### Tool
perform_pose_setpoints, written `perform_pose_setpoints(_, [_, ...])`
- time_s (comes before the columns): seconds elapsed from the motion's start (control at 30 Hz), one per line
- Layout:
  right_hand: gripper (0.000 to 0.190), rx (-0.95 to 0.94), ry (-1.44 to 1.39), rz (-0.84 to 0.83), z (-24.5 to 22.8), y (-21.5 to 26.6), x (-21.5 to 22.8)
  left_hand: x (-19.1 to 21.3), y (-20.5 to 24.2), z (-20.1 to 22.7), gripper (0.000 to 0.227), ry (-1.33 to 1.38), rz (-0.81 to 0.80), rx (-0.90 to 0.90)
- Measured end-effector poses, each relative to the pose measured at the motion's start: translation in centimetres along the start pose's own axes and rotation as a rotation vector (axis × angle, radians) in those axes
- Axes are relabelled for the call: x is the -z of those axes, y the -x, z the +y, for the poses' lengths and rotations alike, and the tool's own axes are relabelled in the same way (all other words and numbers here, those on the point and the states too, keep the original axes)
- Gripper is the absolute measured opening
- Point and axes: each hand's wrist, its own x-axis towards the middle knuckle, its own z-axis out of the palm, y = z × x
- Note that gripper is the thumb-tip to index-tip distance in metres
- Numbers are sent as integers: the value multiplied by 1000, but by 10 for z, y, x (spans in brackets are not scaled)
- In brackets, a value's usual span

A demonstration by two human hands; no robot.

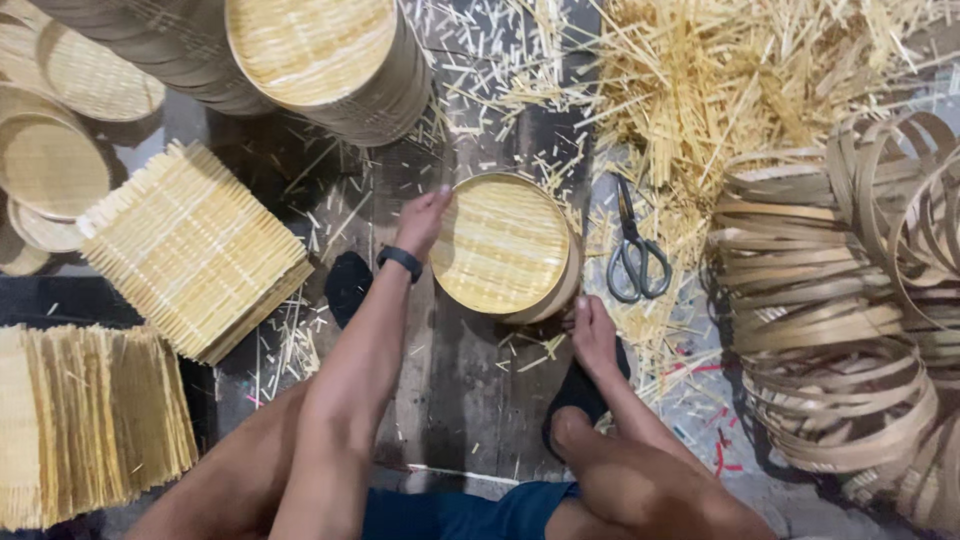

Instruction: The person sits on the floor and repeatedly places a circular wooden template on rectangular bamboo mats, then uses shears to trim the excess bamboo around the template. After each trim, the person removes the template and sets the finished circular mat aside, repeating the process with new mats.

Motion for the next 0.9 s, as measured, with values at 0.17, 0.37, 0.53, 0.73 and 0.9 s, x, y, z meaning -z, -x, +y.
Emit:
perform_pose_setpoints(0.17, [25, 275, 241, 80, -7, 29, 7, -48, 42, 50, 43, -877, 426, -640])
perform_pose_setpoints(0.37, [22, 228, 339, 48, -7, 22, 7, -161, 106, 73, 84, -869, 265, -693])
perform_pose_setpoints(0.53, [20, 332, 324, 90, 0, 19, 6, -172, 139, 38, 51, -889, 140, -725])
perform_pose_setpoints(0.73, [22, 236, 335, 50, -22, 23, 8, -120, 168, -11, 47, -936, 5, -868])
perform_pose_setpoints(0.9, [23, 266, 348, 51, -17, 21, 10, -59, 145, -12, 57, -1064, -213, -1098])
